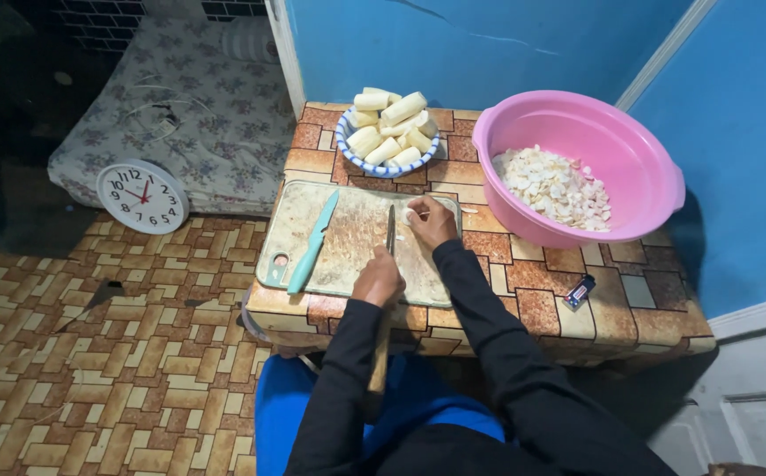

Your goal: Chopping peeled root vegetables into small cubes on a wooden cutting board and placing them in a bowl.

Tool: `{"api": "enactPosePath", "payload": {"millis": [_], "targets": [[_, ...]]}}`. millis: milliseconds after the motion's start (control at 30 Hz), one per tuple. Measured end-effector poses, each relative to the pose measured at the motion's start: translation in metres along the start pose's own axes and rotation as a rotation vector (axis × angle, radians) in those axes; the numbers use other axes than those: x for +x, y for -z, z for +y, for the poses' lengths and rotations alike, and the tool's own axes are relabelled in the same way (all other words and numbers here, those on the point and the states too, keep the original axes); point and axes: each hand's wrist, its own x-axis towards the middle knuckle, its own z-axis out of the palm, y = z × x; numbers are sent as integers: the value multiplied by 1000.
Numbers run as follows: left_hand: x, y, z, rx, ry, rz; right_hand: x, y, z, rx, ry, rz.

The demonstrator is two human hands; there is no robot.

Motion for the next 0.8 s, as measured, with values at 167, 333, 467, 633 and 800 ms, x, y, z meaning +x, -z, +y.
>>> {"api": "enactPosePath", "payload": {"millis": [167,333,467,633,800], "targets": [[-32,12,19,-56,-11,-8,5,6,-4,-124,33,-83],[-30,6,15,-51,-40,-7,4,5,2,75,-50,-95],[-42,12,20,-79,-52,-14,-3,8,-2,138,-60,-83],[-36,8,19,-35,-29,3,-3,2,-5,71,-53,-60],[-21,-3,15,4,-40,21,-14,-7,-17,88,-4,45]]}}
